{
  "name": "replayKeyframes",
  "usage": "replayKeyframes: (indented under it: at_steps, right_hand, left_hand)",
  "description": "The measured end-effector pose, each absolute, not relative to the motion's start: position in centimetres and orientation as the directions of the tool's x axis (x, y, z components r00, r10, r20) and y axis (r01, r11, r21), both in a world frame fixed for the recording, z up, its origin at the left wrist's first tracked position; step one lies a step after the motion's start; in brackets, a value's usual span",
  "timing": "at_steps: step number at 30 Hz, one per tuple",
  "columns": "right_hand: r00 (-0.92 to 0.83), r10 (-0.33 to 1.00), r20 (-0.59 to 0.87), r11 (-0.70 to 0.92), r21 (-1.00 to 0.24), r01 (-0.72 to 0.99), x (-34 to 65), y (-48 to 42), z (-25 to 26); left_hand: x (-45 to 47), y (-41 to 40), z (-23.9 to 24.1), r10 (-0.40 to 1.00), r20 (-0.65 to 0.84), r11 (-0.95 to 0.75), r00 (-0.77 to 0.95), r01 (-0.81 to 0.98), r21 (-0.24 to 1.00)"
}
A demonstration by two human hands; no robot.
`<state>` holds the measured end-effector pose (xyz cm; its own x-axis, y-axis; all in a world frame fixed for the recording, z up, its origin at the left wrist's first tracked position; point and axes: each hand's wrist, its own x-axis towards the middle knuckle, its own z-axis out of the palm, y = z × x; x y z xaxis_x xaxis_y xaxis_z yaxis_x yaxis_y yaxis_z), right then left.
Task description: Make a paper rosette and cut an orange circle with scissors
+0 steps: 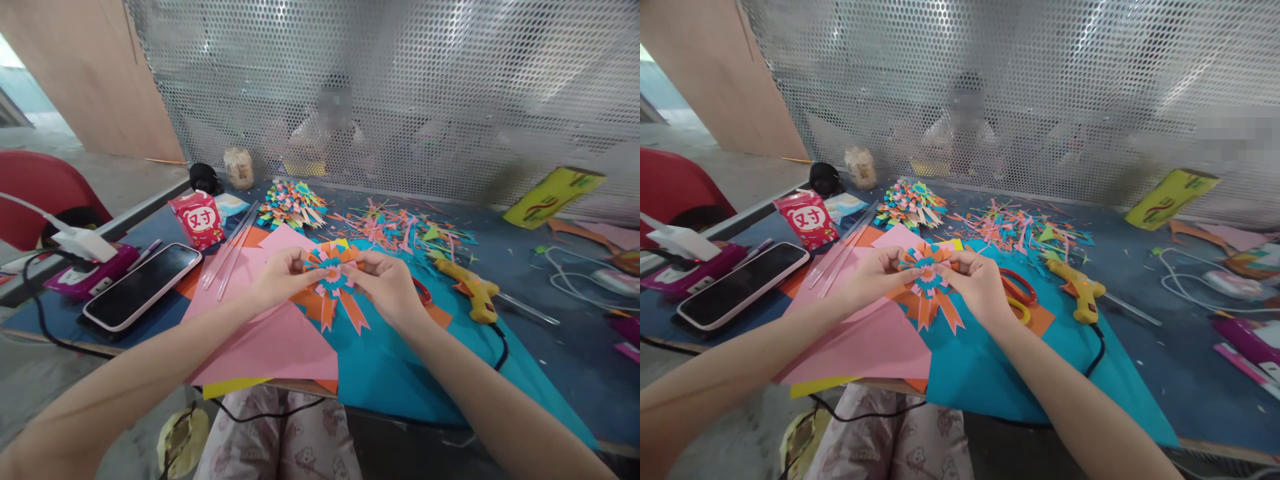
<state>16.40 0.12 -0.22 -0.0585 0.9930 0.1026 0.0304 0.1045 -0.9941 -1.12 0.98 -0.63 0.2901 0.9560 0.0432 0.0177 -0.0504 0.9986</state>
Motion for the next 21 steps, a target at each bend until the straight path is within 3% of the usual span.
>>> replayKeyframes:
  at_steps: [6,10,15,21]
  right_hand:
    - [-0.098,0.995,-0.01,-0.016,-0.998,-0.061,16.5,0.2,-0.1]
    - [-0.187,0.979,-0.084,-0.108,-0.987,-0.123,16.3,-0.1,0.3]
    - [-0.206,0.969,-0.134,-0.16,-0.981,-0.114,16.4,0.0,0.2]
    - [-0.019,0.997,-0.068,-0.071,-0.974,-0.215,17.5,0.8,0.0]
  left_hand:
    - [-1.3,1.1,-0.5,0.944,0.012,0.006,0.328,-0.055,0.998]
    - [-1.6,1.2,-0.8,0.957,0.085,-0.076,0.277,-0.044,0.996]
    - [-2.0,1.8,-0.9,0.931,0.228,-0.275,0.285,0.136,0.952]
    - [-4.2,-1.2,2.0,0.802,0.58,-0.585,0.144,-0.006,0.811]
